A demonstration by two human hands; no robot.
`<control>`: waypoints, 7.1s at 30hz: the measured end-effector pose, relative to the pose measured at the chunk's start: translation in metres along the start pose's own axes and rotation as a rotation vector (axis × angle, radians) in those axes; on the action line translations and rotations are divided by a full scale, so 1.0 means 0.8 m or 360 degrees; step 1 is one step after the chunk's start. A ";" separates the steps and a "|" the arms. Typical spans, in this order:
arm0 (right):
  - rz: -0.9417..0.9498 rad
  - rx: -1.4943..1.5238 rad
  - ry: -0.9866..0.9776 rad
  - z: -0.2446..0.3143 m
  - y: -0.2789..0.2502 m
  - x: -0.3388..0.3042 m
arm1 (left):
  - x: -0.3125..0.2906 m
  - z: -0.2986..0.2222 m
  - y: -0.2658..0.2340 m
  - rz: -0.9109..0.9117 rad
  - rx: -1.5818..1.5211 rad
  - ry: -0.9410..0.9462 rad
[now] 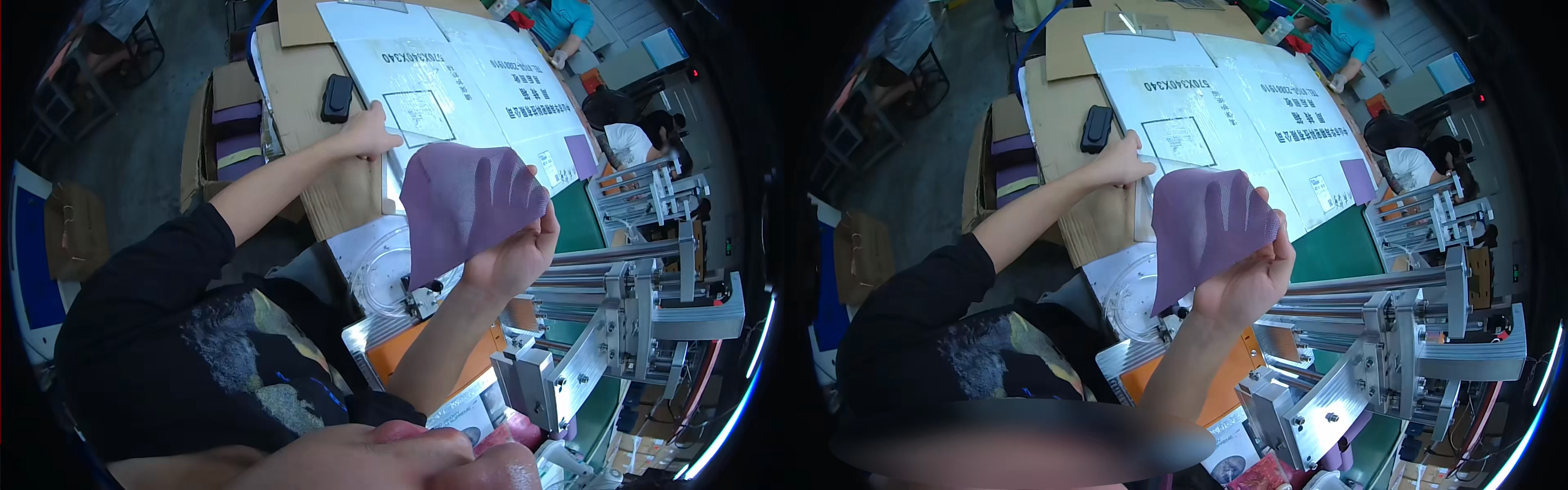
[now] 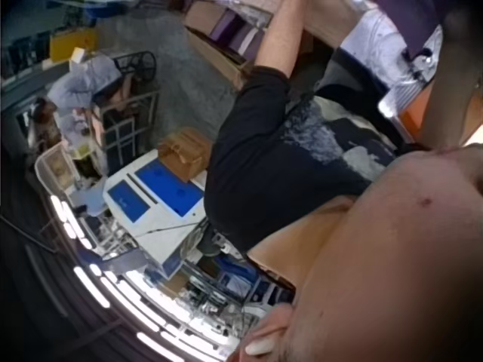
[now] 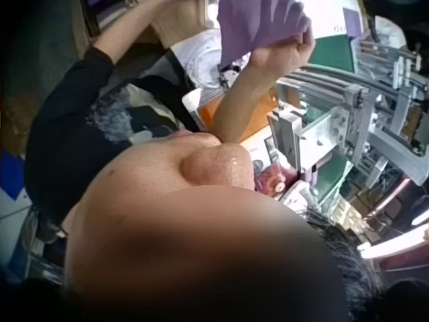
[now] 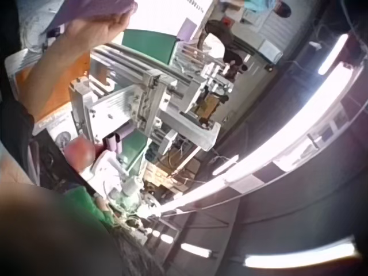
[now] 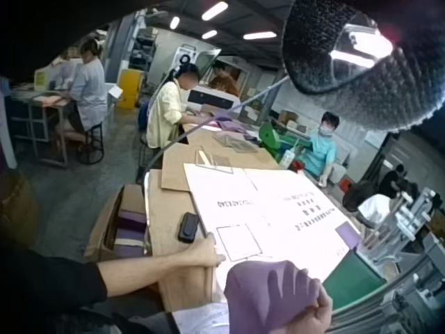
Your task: Applying purple fabric covers to portable speakers using a specialized assembly machine.
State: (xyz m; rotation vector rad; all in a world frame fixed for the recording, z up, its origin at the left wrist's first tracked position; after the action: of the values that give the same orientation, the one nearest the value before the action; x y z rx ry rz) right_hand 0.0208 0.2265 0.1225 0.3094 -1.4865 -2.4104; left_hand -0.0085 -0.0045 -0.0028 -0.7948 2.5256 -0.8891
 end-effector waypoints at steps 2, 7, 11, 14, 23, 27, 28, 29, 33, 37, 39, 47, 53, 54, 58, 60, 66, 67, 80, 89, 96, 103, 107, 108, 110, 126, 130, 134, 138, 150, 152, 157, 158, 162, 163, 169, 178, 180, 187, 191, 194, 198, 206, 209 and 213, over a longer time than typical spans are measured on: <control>-0.0155 -0.0002 -0.0022 -0.007 0.005 -0.004 | -0.002 0.018 -0.002 -0.0184 -0.0529 -0.0038; -0.0173 -0.0059 0.0018 0.001 -0.004 -0.002 | -0.020 0.035 0.016 0.0231 -0.1020 -0.0346; -0.0165 0.0000 -0.0015 0.010 -0.004 -0.014 | -0.061 0.056 -0.005 0.0639 -0.1536 -0.0581; -0.0031 0.0068 -0.0016 0.017 -0.004 -0.021 | -0.080 0.054 -0.034 0.0340 -0.1574 -0.0515; 0.0421 0.0001 -0.0094 -0.012 0.016 -0.026 | 0.245 -0.051 -0.125 -0.0139 -0.2144 -0.0223; 0.0354 0.0096 -0.0079 -0.022 0.031 -0.019 | 0.137 -0.036 -0.045 0.0165 -0.1121 0.0383; 0.0430 0.0058 0.0005 -0.033 0.042 -0.027 | 0.125 -0.008 -0.017 0.0560 -0.1313 0.0061; 0.0489 0.0034 0.0035 -0.034 0.051 -0.039 | 0.094 0.001 0.018 0.0765 -0.1547 -0.0036; 0.0489 0.0232 0.0156 -0.024 0.046 -0.064 | -0.020 0.044 0.117 0.0714 -0.1805 -0.0006; 0.0491 0.0327 0.0115 -0.011 -0.011 -0.088 | -0.162 0.030 0.101 0.0670 -0.2047 0.0383; 0.0345 0.0382 -0.0034 -0.013 -0.048 -0.124 | -0.221 0.029 0.082 0.0659 -0.2066 0.0600; -0.0284 0.0370 -0.0337 -0.008 -0.166 -0.246 | -0.289 0.046 0.074 0.1664 -0.2076 0.0089; -0.0382 0.0419 -0.0337 0.026 -0.215 -0.285 | -0.325 0.041 0.109 0.1820 -0.2533 -0.1200; -0.0363 0.0503 -0.0327 0.035 -0.223 -0.284 | -0.335 0.014 0.109 0.1973 -0.2678 -0.1383; -0.0575 0.0383 -0.0315 0.069 -0.238 -0.280 | -0.351 -0.005 0.122 0.2271 -0.2804 -0.0996; -0.0693 0.0316 -0.0315 0.087 -0.250 -0.271 | -0.360 -0.032 0.115 0.1944 -0.2405 -0.0717; -0.0660 0.0020 -0.0349 0.133 -0.265 -0.235 | -0.365 -0.061 0.133 0.1776 -0.2067 -0.0080; -0.0670 0.0021 -0.0351 0.138 -0.271 -0.230 | -0.368 -0.063 0.136 0.1718 -0.1959 -0.0085; -0.0778 0.0139 -0.0314 0.140 -0.272 -0.216 | -0.379 -0.054 0.135 0.1691 -0.1930 -0.0378; -0.0399 0.0290 -0.0311 0.135 -0.261 -0.215 | -0.376 -0.051 0.133 0.1155 -0.1144 0.0872; -0.0251 0.0277 -0.0301 0.133 -0.249 -0.217 | -0.367 -0.046 0.115 0.0943 -0.0827 0.1303; -0.0468 -0.0311 -0.0431 0.136 -0.248 -0.220 | -0.349 -0.017 0.076 0.0709 -0.0384 0.1747; -0.0374 -0.0292 -0.0473 0.141 -0.263 -0.223 | -0.339 0.020 0.063 0.0471 -0.0122 0.1986; -0.0245 -0.0376 -0.0497 0.141 -0.263 -0.223 | -0.337 0.020 0.060 0.0438 -0.0135 0.2043; -0.0249 -0.0354 -0.0501 0.141 -0.266 -0.225 | -0.339 0.022 0.061 0.0424 -0.0146 0.2040; -0.1020 -0.1027 -0.0693 0.132 -0.239 -0.211 | -0.333 0.034 0.066 0.0466 -0.0338 0.2048; -0.0923 -0.1132 -0.0698 0.132 -0.235 -0.209 | -0.332 0.035 0.067 0.0475 -0.0356 0.2038; -0.0849 -0.0564 -0.0558 0.129 -0.241 -0.210 | -0.331 0.038 0.068 0.0484 -0.0380 0.2041; -0.0868 -0.0504 -0.0541 0.129 -0.244 -0.211 | -0.330 0.040 0.067 0.0493 -0.0371 0.2053; -0.1311 -0.0363 -0.0957 0.131 -0.237 -0.209 | -0.335 0.044 0.078 0.0368 -0.0547 0.2150; -0.1433 -0.0719 -0.1134 0.137 -0.229 -0.217 | -0.334 0.050 0.081 0.0394 -0.0648 0.2124; -0.1762 -0.2466 -0.1532 0.103 -0.228 -0.305 | -0.330 0.078 0.106 0.0354 -0.1219 0.1728; -0.1656 -0.2444 -0.1257 0.088 -0.215 -0.336 | -0.328 0.070 0.099 0.0404 -0.1043 0.1877; -0.1243 -0.2981 -0.1200 0.007 -0.206 -0.381 | -0.323 0.079 0.096 0.0524 -0.0973 0.1957; -0.1112 -0.3111 -0.1207 -0.004 -0.201 -0.379 | -0.322 0.078 0.097 0.0522 -0.0979 0.1977; -0.1076 -0.3298 -0.1181 -0.020 -0.193 -0.366 | -0.327 0.075 0.095 0.0410 -0.0940 0.2003; -0.1078 -0.3226 -0.1148 -0.029 -0.197 -0.371 | -0.329 0.075 0.095 0.0331 -0.1020 0.1885; -0.1149 -0.3302 -0.1174 -0.032 -0.193 -0.370 | -0.329 0.073 0.095 0.0340 -0.1019 0.1902; -0.1087 -0.3271 -0.1231 -0.029 -0.193 -0.371 | -0.325 0.074 0.094 0.0371 -0.0983 0.1996; -0.1363 -0.2959 -0.1361 -0.025 -0.200 -0.387 | -0.322 0.074 0.093 0.0334 -0.0983 0.1946; -0.2209 -0.2451 -0.1988 0.004 -0.279 -0.461 | -0.325 0.073 0.090 0.0276 -0.0983 0.1929; -0.3713 -0.2688 -0.0878 0.024 -0.381 -0.673 | -0.332 0.058 0.102 0.0376 -0.1044 0.2024; -0.3717 -0.2805 0.1840 -0.232 -0.526 -0.906 | -0.326 0.074 0.090 0.0330 -0.0993 0.2052; -0.3661 -0.2875 0.1882 -0.242 -0.496 -0.911 | -0.326 0.074 0.089 0.0372 -0.0975 0.2054; -0.3657 -0.2922 0.1840 -0.208 -0.467 -0.902 | -0.320 0.074 0.094 0.0334 -0.1006 0.2063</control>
State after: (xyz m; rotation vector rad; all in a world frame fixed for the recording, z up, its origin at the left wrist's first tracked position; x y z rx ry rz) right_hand 0.7005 0.5024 -0.2648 -1.5367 -1.6059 0.9257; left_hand 0.1914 0.1725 -0.0617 0.0546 4.0319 -0.5741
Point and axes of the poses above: each hand's wrist, its own x-axis towards the middle knuckle, its own y-axis out of the palm, z = x × y, the point moved 1 cm from there along x, towards the middle knuckle, and after that the axes turned 13 degrees about -z, right-handed, at the moved point
